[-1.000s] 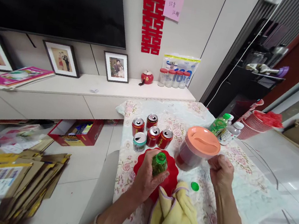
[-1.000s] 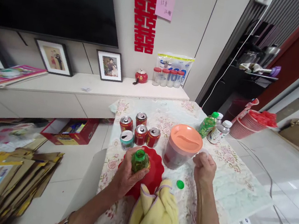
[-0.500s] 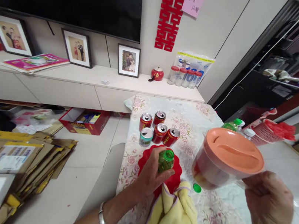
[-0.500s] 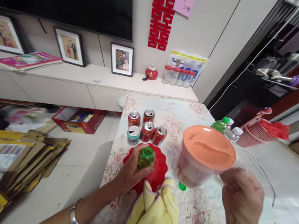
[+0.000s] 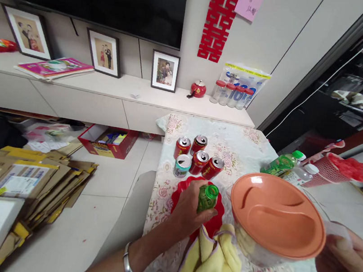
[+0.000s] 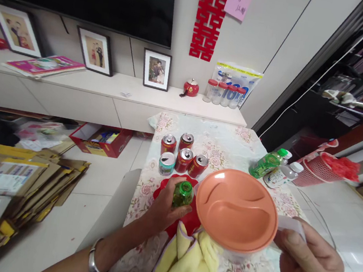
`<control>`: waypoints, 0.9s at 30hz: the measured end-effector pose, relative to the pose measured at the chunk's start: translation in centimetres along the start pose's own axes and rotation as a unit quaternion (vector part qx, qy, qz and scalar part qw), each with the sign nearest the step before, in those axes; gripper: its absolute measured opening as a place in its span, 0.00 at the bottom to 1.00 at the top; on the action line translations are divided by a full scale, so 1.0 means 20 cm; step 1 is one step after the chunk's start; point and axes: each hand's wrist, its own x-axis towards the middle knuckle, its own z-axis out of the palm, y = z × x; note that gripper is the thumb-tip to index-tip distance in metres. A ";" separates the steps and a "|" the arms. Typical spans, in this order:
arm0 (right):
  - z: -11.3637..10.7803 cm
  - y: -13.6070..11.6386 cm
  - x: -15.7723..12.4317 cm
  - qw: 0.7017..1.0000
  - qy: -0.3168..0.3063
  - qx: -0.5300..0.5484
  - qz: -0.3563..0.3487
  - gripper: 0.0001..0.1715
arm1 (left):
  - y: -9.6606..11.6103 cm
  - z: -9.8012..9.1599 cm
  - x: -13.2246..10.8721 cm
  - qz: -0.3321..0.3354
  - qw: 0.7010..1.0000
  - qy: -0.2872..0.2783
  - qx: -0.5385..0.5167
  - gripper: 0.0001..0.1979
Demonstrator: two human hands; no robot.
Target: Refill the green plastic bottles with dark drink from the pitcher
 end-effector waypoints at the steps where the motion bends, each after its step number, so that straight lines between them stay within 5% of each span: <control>1: 0.01 0.00 0.00 1.000 -0.009 -0.013 -0.001 0.30 | -0.01 0.00 0.00 0.005 1.000 0.002 0.005 0.34; 13: -0.04 0.07 0.08 0.997 -0.032 -0.065 -0.017 0.28 | -0.03 0.00 -0.02 0.034 0.999 -0.004 0.022 0.33; 27: 0.00 -0.01 0.10 0.980 -0.087 -0.167 -0.068 0.27 | -0.02 -0.01 -0.01 0.045 0.999 0.006 0.013 0.32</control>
